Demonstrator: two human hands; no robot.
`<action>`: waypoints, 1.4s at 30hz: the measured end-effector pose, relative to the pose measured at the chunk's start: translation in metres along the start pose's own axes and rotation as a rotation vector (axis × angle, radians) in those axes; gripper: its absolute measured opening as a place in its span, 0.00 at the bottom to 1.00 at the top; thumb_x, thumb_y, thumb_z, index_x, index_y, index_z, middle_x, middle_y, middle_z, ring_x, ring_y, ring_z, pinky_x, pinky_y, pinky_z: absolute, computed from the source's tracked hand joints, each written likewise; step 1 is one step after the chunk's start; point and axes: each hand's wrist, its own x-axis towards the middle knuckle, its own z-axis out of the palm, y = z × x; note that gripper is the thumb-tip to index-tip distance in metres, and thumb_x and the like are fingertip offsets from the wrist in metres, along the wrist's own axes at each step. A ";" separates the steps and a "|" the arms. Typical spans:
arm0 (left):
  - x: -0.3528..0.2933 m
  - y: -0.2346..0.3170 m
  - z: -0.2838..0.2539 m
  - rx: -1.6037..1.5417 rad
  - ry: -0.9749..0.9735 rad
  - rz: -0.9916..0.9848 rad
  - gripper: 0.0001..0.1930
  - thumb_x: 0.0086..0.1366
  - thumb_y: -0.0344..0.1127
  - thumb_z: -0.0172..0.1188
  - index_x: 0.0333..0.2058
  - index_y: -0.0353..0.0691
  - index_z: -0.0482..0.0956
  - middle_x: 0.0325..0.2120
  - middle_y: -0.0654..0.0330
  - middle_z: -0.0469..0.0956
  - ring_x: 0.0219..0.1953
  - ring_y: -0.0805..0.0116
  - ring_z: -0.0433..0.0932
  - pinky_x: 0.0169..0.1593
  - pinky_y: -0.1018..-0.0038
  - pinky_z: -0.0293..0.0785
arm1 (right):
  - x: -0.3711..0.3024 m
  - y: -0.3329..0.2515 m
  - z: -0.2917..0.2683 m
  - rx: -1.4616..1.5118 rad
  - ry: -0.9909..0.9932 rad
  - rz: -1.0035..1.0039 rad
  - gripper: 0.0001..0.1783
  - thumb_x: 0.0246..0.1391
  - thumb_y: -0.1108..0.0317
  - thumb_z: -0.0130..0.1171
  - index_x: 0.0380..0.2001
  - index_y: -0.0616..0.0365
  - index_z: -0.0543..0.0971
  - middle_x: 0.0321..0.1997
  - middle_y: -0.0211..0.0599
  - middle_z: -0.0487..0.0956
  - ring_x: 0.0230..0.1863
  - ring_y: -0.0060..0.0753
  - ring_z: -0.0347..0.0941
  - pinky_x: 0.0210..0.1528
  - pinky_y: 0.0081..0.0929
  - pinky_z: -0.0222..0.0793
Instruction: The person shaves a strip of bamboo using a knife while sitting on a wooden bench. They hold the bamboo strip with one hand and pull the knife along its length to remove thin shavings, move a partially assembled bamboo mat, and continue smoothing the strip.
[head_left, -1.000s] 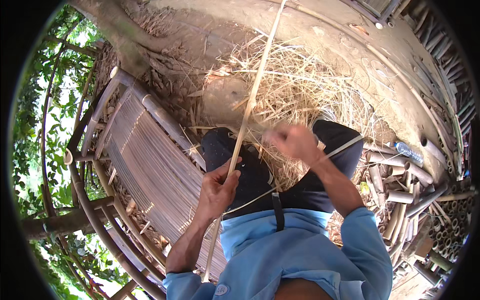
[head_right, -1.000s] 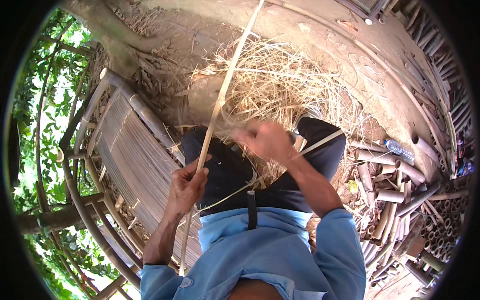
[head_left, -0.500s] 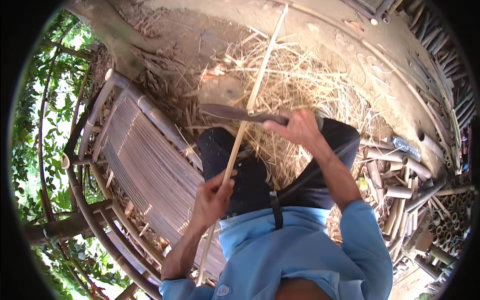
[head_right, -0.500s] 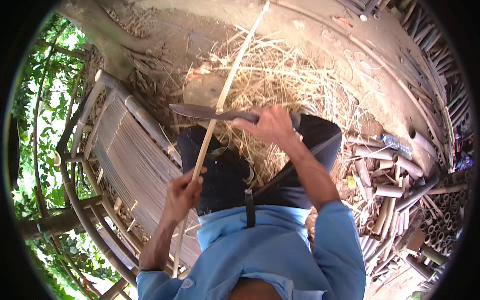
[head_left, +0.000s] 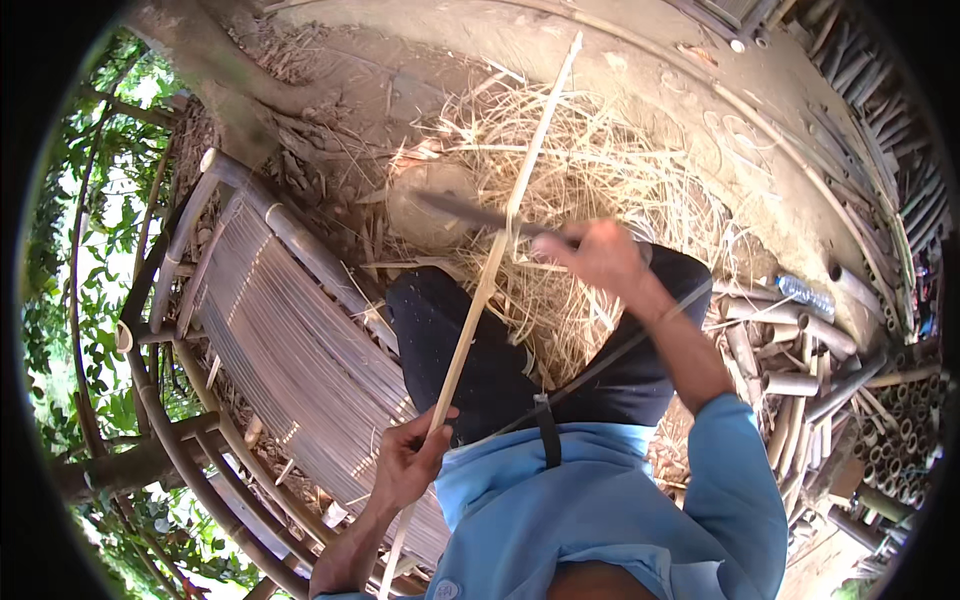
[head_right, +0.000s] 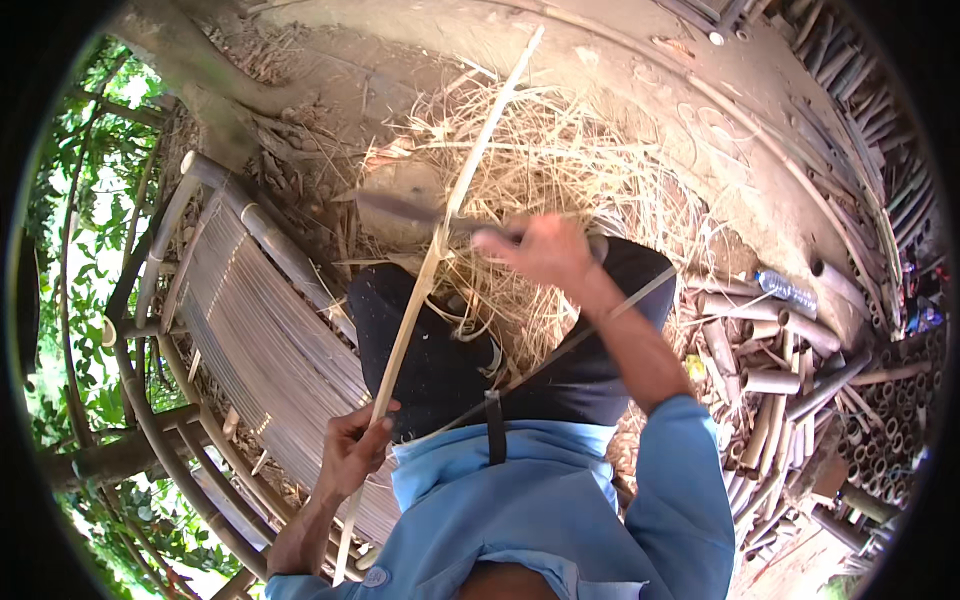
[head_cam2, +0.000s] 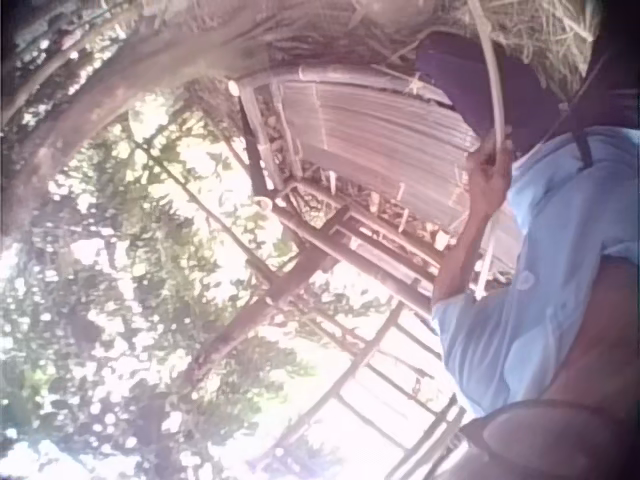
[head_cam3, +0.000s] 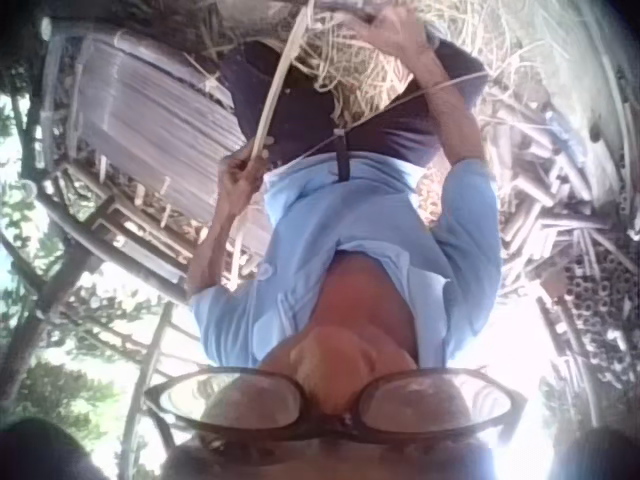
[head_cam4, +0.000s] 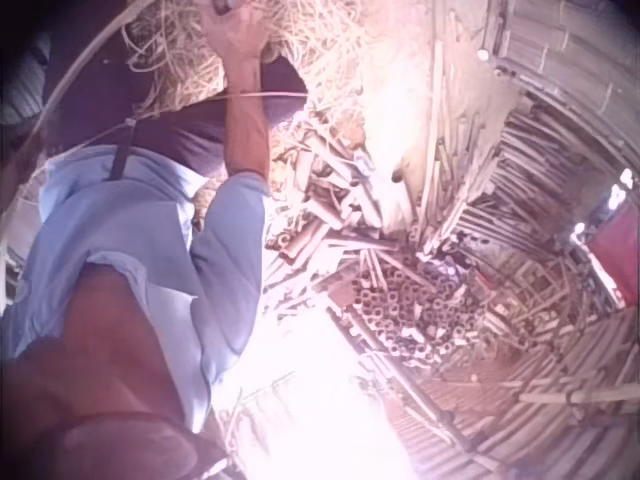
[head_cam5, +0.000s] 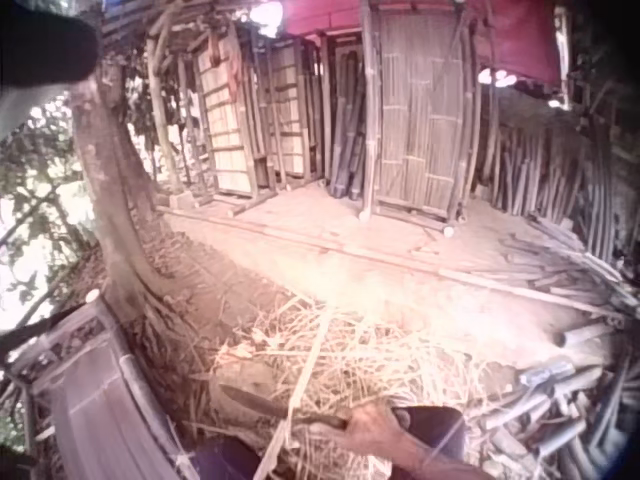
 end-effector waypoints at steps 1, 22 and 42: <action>-0.005 0.001 -0.001 -0.004 0.009 0.007 0.14 0.73 0.32 0.57 0.53 0.32 0.80 0.18 0.74 0.69 0.18 0.87 0.63 0.21 0.81 0.56 | 0.011 0.017 -0.007 -0.020 0.030 0.130 0.41 0.55 0.26 0.57 0.24 0.60 0.85 0.14 0.47 0.78 0.17 0.47 0.79 0.23 0.44 0.76; 0.005 0.023 -0.005 -0.059 0.109 0.096 0.19 0.77 0.38 0.54 0.61 0.36 0.76 0.18 0.68 0.70 0.15 0.84 0.61 0.18 0.82 0.54 | 0.025 0.020 -0.011 0.259 0.036 0.378 0.41 0.61 0.25 0.48 0.33 0.57 0.85 0.13 0.32 0.72 0.15 0.31 0.70 0.21 0.39 0.67; 0.002 0.037 0.012 0.063 0.136 0.130 0.17 0.75 0.36 0.57 0.55 0.30 0.80 0.16 0.70 0.68 0.19 0.84 0.64 0.22 0.80 0.57 | 0.013 -0.002 -0.008 0.169 0.057 0.016 0.36 0.59 0.29 0.56 0.30 0.54 0.88 0.10 0.35 0.74 0.12 0.32 0.73 0.17 0.37 0.69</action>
